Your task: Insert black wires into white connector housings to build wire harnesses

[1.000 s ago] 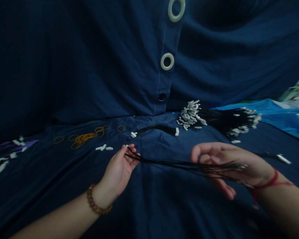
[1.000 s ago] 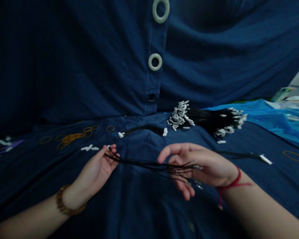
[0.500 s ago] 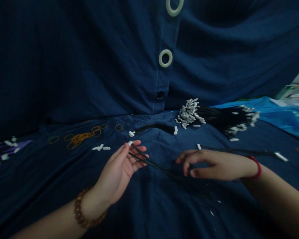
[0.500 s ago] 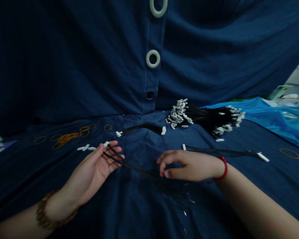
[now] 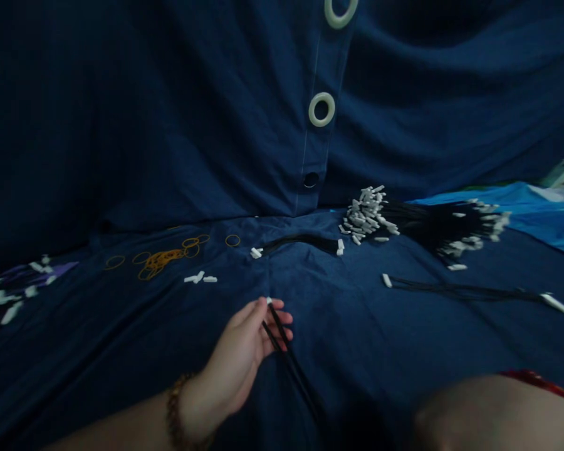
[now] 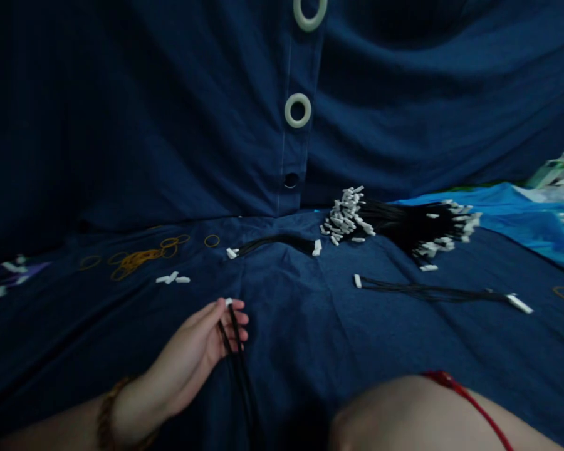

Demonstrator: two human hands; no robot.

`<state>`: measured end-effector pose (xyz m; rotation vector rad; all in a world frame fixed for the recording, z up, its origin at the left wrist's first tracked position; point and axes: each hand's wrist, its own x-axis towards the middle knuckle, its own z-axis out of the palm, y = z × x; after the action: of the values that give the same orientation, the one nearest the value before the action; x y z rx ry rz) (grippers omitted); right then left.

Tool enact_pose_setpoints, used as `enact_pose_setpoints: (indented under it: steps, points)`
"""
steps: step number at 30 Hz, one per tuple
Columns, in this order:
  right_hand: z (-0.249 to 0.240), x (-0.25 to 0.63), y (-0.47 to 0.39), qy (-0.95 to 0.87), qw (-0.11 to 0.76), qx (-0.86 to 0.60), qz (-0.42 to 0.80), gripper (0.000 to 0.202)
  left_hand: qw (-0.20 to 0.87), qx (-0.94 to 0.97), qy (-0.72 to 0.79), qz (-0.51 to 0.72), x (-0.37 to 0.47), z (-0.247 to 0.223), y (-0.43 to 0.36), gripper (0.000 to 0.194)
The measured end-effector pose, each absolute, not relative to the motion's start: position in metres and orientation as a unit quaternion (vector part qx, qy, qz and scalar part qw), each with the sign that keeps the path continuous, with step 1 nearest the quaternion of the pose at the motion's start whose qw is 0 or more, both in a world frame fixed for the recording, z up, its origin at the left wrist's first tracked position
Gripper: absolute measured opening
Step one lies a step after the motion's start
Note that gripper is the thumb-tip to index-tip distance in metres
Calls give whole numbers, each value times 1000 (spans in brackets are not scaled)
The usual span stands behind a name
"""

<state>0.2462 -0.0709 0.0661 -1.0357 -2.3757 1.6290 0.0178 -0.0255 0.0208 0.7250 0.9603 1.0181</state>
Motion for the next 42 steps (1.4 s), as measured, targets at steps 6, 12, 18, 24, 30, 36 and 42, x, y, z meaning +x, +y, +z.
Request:
enact_pose_setpoints:
  steps: [6,12,18,24,30,36,42]
  points:
    - [65,205,-5,-855,38,-360,370,24,707,335,414,466,23,-3,-23,20]
    - [37,89,81,-885,146,-372,239,17,709,312,401,489,23,-9,-21,17]
    - [6,26,114,-883,158,-350,270,19,721,293,380,500,20,-15,-19,14]
    - [44,82,99,-811,253,-350,394,17,737,278,365,496,18,-9,-19,17]
    - [47,173,29,-705,372,-387,464,22,760,278,344,477,18,-6,-19,28]
    - [-2,189,-9,-661,427,-396,474,20,762,306,353,448,19,-5,-20,23]
    - [-14,187,-15,-682,429,-360,470,13,742,361,388,411,21,-6,-14,18]
